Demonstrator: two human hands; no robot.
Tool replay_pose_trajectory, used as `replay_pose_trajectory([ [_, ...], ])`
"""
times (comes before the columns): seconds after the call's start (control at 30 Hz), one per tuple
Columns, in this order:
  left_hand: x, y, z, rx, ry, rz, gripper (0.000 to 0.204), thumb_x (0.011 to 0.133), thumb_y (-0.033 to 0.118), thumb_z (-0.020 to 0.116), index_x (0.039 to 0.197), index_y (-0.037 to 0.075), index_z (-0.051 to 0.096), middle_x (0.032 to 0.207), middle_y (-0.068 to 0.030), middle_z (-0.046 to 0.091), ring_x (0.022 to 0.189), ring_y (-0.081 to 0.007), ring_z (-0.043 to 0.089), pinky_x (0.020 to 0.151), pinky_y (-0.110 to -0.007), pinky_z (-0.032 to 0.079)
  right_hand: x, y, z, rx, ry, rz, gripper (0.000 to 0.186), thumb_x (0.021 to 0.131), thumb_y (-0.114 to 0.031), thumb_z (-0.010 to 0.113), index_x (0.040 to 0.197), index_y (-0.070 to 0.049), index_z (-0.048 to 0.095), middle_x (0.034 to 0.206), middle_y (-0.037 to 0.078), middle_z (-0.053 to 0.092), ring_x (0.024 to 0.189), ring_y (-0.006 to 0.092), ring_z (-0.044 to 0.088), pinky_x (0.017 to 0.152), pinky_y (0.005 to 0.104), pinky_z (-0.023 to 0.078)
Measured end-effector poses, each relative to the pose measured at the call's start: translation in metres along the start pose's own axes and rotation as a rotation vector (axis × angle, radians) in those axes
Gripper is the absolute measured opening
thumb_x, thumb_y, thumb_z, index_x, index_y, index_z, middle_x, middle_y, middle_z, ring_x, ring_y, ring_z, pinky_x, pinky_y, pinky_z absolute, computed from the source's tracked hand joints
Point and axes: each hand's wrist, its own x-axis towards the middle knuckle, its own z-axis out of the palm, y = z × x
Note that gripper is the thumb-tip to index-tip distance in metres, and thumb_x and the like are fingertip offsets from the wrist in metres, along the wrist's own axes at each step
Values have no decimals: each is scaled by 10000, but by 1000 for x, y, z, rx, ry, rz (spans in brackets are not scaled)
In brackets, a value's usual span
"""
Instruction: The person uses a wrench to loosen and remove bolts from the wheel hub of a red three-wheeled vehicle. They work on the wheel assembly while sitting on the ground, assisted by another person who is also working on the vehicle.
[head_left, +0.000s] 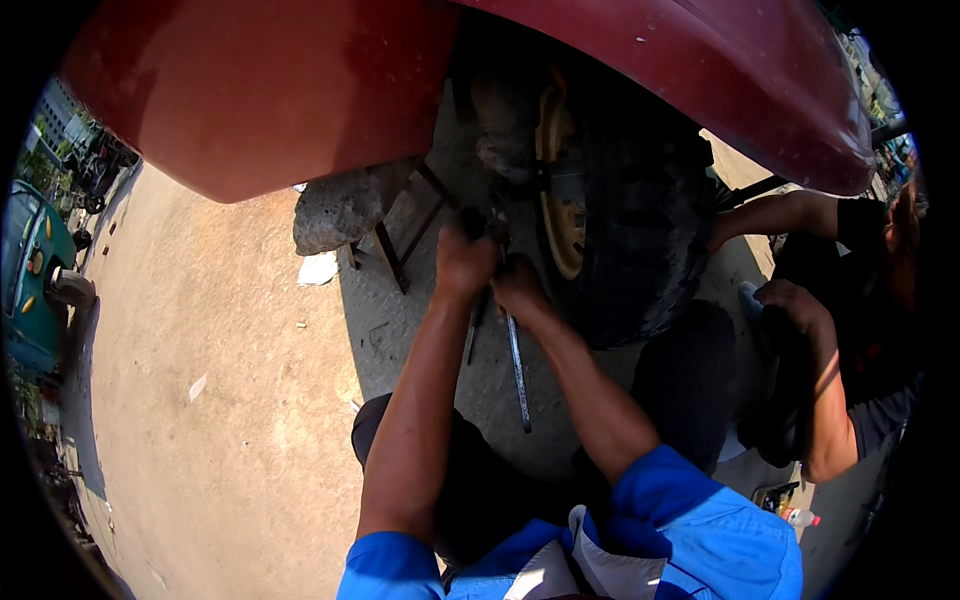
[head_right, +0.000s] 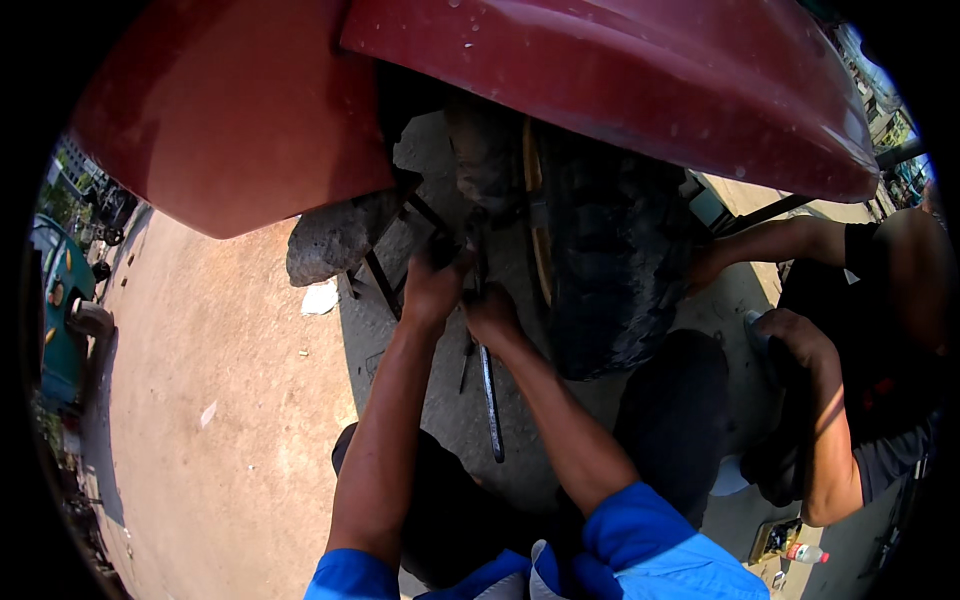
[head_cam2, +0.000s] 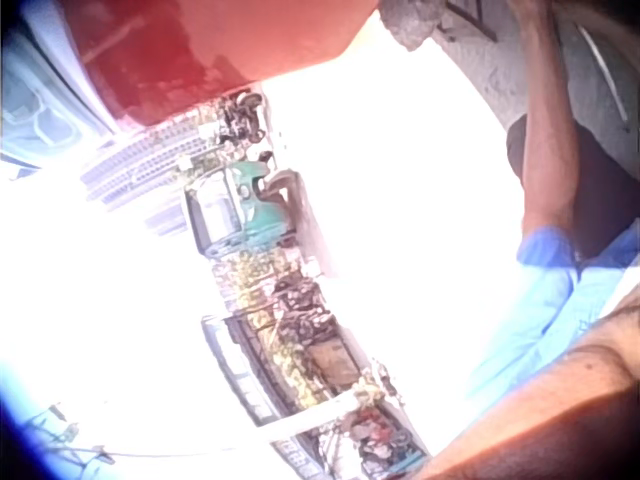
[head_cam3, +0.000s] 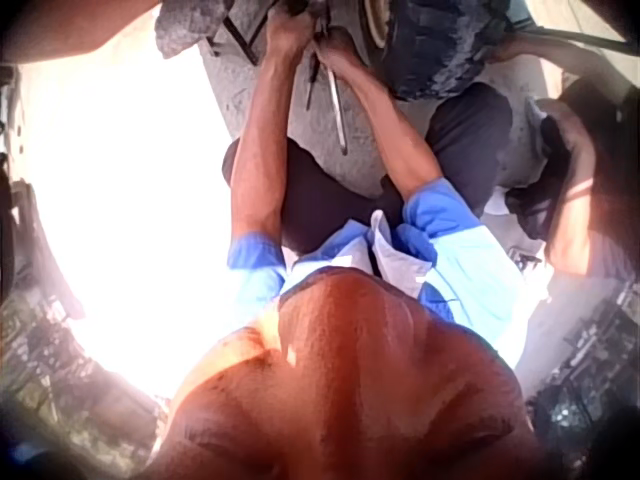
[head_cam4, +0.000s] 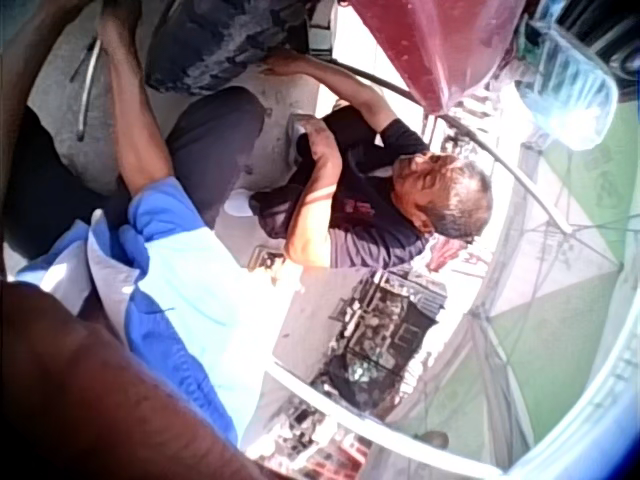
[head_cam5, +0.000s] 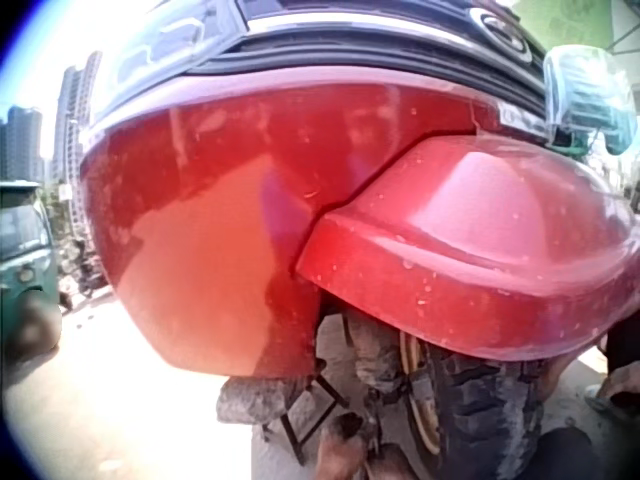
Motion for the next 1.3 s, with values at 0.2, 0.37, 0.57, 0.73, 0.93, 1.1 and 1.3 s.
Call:
replay_pose_trajectory([
  [0.2, -1, 6, 1, -13, -43, -24, 465, 852, 324, 675, 1098, -69, 638, 1021, -266, 681, 1011, -356, 669, 872, -385, 498, 2, -11, 1, 102, -18, 44, 294, 901, -248, 554, 778, 17, 585, 580, 82, 564, 464, 170, 554, 416, 345, 384],
  [0.37, -2, 5, 3, -83, -12, -4, 465, 850, 317, 674, 1118, -62, 640, 1036, -262, 683, 1027, -346, 668, 882, -381, 496, -7, -25, -5, 264, -34, 15, 240, 906, -231, 512, 750, -53, 554, 554, 30, 522, 431, 118, 483, 395, 296, 339],
  [0.57, 2, -2, 7, -105, 1, -9, 467, 847, 303, 674, 1132, -65, 635, 1034, -263, 684, 1027, -342, 670, 881, -386, 495, -12, -32, -8, 350, -73, 38, 209, 910, -187, 493, 768, -54, 569, 580, 19, 530, 444, 103, 479, 399, 286, 333],
  [0.73, 3, 0, 8, -170, -58, -9, 437, 848, 288, 675, 1104, -66, 642, 1027, -268, 681, 1006, -338, 676, 867, -389, 499, 5, -22, -3, 425, -46, 5, 224, 926, -208, 504, 809, -36, 588, 629, 23, 557, 472, 93, 493, 402, 290, 337],
  [0.93, 5, -6, 6, -102, -34, -55, 402, 837, 263, 692, 1061, -68, 645, 1010, -263, 683, 994, -337, 676, 851, -397, 501, 18, -12, -1, 197, -53, 65, 451, 945, -363, 518, 928, 79, 604, 697, 124, 609, 617, 208, 608, 520, 365, 430],
  [1.1, 2, -2, 6, -24, -68, -68, 340, 845, 209, 679, 1040, -68, 646, 950, -173, 680, 897, -214, 604, 802, -348, 474, 86, 76, 18, -228, 140, -173, 482, 946, -379, 494, 1023, 88, 588, 796, 222, 654, 764, 365, 652, 653, 459, 466],
  [1.3, 1, -3, 2, 28, -63, -51, 338, 851, 196, 674, 1041, -81, 639, 934, -146, 680, 844, -162, 571, 786, -343, 463, 131, 111, 35, -282, 266, -210, 498, 968, -419, 453, 1027, 56, 595, 975, 269, 635, 932, 397, 621, 773, 488, 457],
])
